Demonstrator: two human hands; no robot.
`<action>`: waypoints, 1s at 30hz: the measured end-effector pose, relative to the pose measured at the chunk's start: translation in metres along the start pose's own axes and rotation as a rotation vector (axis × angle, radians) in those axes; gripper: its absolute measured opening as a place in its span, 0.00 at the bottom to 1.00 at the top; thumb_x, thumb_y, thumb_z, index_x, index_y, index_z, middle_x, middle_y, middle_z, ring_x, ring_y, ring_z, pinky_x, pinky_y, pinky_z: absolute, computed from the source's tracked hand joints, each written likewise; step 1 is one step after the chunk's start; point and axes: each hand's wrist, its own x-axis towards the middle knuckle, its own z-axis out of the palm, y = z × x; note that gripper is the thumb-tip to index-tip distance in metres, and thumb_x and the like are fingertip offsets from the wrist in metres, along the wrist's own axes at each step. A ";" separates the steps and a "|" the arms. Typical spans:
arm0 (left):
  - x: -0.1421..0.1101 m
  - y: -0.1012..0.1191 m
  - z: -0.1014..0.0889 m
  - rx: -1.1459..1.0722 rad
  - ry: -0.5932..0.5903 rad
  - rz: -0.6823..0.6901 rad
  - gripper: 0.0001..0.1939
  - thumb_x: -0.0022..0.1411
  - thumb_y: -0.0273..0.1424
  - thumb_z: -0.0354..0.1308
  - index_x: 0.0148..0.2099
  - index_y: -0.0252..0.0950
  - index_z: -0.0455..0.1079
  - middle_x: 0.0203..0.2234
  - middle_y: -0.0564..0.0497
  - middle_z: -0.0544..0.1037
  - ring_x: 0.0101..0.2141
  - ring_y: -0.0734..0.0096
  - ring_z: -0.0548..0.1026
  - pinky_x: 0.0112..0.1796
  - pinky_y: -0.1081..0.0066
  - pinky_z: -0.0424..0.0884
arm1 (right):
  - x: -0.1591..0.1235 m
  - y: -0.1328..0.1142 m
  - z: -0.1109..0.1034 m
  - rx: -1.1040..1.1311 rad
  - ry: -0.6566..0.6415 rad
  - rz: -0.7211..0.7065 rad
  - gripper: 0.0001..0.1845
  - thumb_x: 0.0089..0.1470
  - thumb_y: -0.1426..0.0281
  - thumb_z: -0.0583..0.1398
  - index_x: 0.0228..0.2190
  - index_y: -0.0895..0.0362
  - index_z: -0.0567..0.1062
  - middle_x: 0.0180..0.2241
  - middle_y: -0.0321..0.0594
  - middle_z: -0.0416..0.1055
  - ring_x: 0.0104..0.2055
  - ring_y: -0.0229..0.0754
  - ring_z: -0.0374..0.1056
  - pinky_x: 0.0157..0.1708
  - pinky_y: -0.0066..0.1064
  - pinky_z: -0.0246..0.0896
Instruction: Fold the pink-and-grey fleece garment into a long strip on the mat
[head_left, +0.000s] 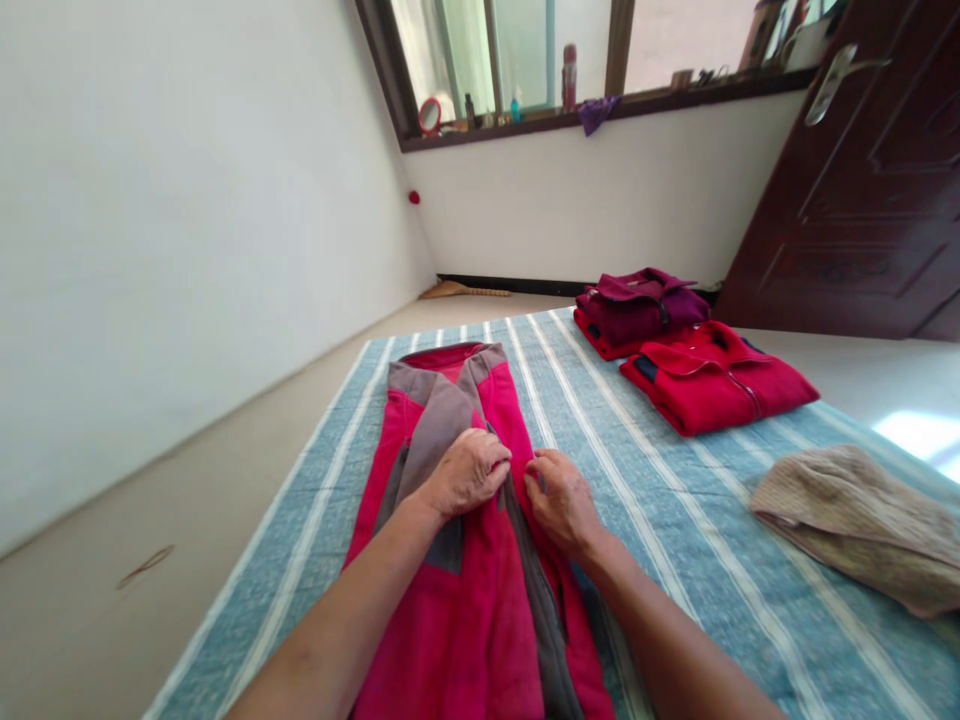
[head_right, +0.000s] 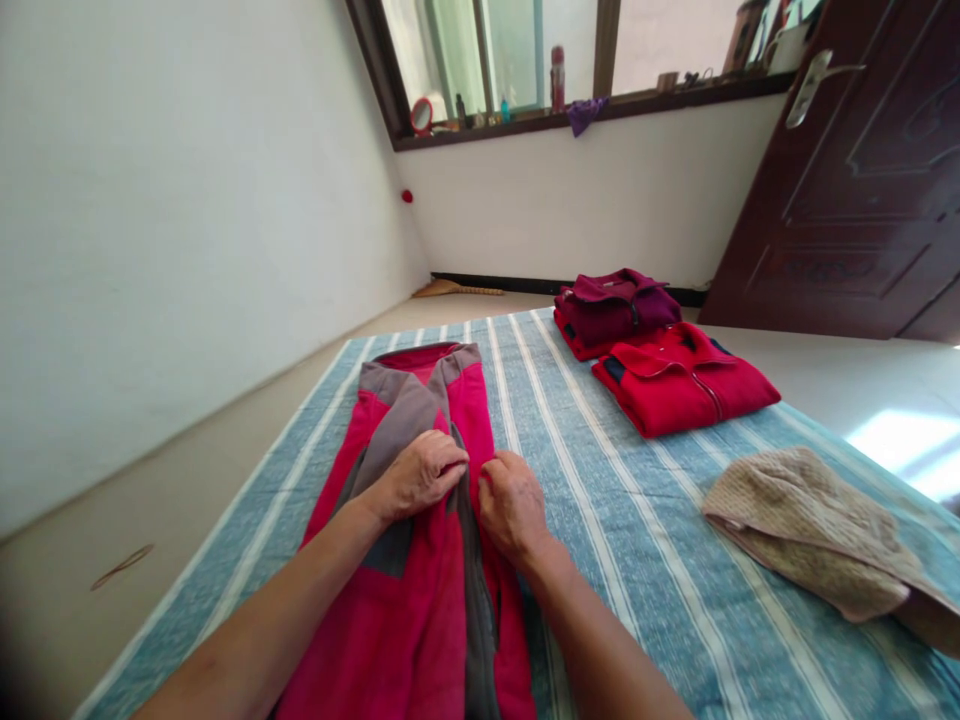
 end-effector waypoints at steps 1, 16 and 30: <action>0.000 0.003 -0.001 -0.001 -0.018 0.019 0.06 0.59 0.25 0.54 0.33 0.35 0.73 0.28 0.49 0.76 0.34 0.66 0.72 0.40 0.67 0.65 | -0.002 -0.001 -0.005 -0.004 -0.003 0.007 0.09 0.54 0.77 0.55 0.29 0.56 0.74 0.37 0.43 0.71 0.43 0.43 0.67 0.45 0.34 0.61; -0.014 0.042 -0.016 0.023 -0.216 0.114 0.02 0.56 0.28 0.57 0.34 0.36 0.69 0.34 0.48 0.72 0.39 0.63 0.69 0.44 0.63 0.62 | -0.052 -0.029 -0.037 -0.287 -0.146 -0.010 0.04 0.50 0.71 0.59 0.25 0.53 0.68 0.36 0.46 0.70 0.40 0.51 0.66 0.38 0.41 0.64; -0.009 0.048 -0.007 0.018 -0.218 0.157 0.01 0.56 0.27 0.56 0.33 0.37 0.67 0.33 0.49 0.70 0.36 0.64 0.68 0.39 0.66 0.65 | -0.055 -0.027 -0.026 -0.290 -0.106 -0.093 0.14 0.58 0.77 0.49 0.25 0.53 0.67 0.31 0.43 0.68 0.35 0.47 0.63 0.36 0.38 0.59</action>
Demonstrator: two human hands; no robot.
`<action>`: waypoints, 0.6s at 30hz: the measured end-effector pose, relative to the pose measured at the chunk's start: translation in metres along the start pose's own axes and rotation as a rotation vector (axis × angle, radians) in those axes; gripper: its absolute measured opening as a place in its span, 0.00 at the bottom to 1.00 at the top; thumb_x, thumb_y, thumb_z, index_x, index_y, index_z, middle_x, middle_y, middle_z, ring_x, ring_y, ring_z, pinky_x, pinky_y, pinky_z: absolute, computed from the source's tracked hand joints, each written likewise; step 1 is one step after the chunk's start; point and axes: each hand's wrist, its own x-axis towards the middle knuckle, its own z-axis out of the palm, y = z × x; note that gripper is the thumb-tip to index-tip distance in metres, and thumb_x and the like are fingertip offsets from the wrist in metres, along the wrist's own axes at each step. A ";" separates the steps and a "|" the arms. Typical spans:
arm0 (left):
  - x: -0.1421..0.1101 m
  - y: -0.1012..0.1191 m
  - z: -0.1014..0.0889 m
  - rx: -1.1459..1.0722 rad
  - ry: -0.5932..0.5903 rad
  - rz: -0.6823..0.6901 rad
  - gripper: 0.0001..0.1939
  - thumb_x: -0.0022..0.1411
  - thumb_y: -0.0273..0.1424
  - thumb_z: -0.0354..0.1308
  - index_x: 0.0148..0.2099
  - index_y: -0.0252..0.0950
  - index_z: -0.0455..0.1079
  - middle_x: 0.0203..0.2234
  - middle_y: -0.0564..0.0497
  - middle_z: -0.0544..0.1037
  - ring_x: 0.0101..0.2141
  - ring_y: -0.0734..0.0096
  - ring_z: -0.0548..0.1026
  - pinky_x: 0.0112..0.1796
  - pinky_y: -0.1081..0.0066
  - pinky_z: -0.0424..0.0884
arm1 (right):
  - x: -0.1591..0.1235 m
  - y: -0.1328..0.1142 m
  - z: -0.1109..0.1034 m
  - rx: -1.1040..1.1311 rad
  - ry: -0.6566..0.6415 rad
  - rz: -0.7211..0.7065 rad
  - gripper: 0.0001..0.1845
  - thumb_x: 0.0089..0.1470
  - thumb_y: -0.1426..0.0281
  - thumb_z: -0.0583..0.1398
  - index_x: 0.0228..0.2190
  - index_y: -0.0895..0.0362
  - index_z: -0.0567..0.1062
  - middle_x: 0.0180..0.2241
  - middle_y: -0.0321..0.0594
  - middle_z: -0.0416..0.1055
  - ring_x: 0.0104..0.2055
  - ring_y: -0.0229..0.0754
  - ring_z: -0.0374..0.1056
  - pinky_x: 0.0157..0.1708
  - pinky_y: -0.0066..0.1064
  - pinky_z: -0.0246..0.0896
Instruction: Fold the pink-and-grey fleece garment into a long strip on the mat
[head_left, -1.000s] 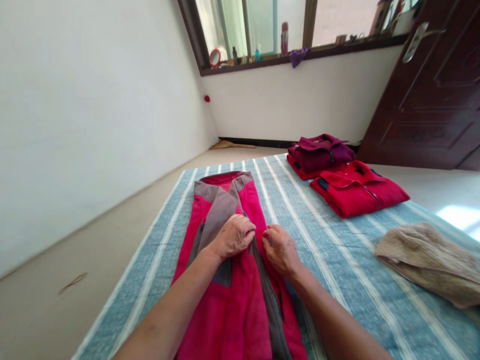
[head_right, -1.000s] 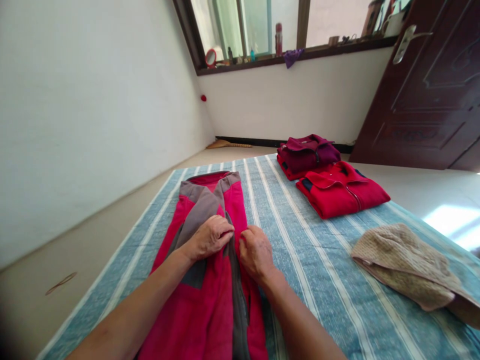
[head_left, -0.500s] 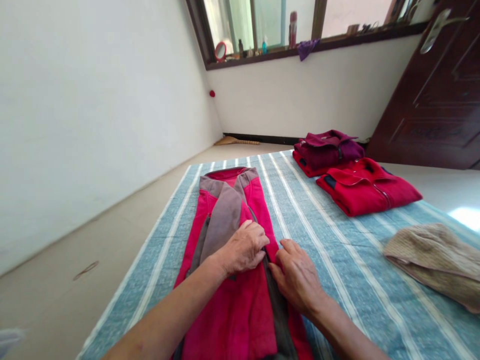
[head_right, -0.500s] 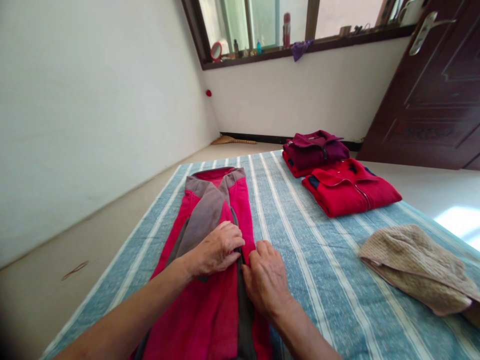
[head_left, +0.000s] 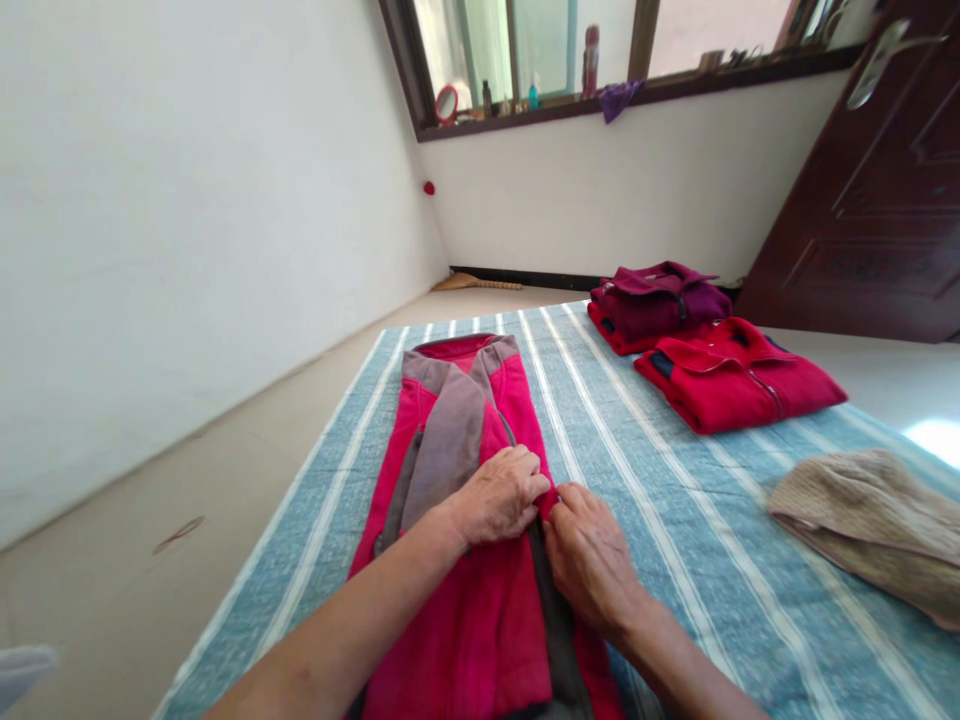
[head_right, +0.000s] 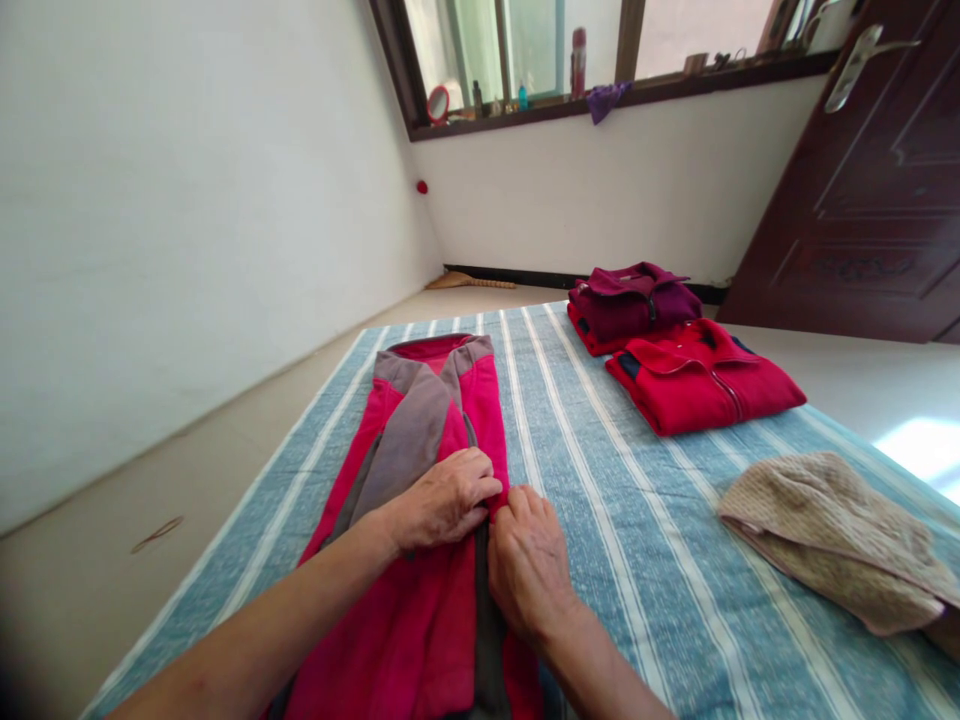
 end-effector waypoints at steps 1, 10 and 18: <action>0.000 0.000 0.000 0.005 0.001 -0.002 0.01 0.57 0.27 0.56 0.32 0.37 0.67 0.32 0.49 0.70 0.36 0.64 0.67 0.39 0.66 0.66 | 0.000 0.000 0.000 0.010 0.000 -0.001 0.13 0.58 0.76 0.49 0.25 0.53 0.67 0.31 0.42 0.68 0.35 0.46 0.63 0.36 0.38 0.60; -0.007 -0.002 -0.002 0.025 -0.025 -0.010 0.06 0.58 0.23 0.52 0.30 0.36 0.66 0.31 0.49 0.71 0.35 0.65 0.67 0.37 0.67 0.66 | -0.004 -0.002 0.003 0.130 0.045 -0.050 0.10 0.55 0.76 0.53 0.26 0.53 0.69 0.38 0.45 0.70 0.44 0.48 0.65 0.43 0.40 0.64; -0.011 -0.003 0.003 0.013 -0.044 -0.016 0.07 0.59 0.26 0.52 0.30 0.36 0.68 0.31 0.48 0.73 0.35 0.65 0.70 0.40 0.66 0.67 | 0.002 0.001 -0.002 0.152 0.048 -0.069 0.11 0.59 0.73 0.53 0.27 0.54 0.71 0.39 0.45 0.71 0.47 0.49 0.66 0.48 0.43 0.63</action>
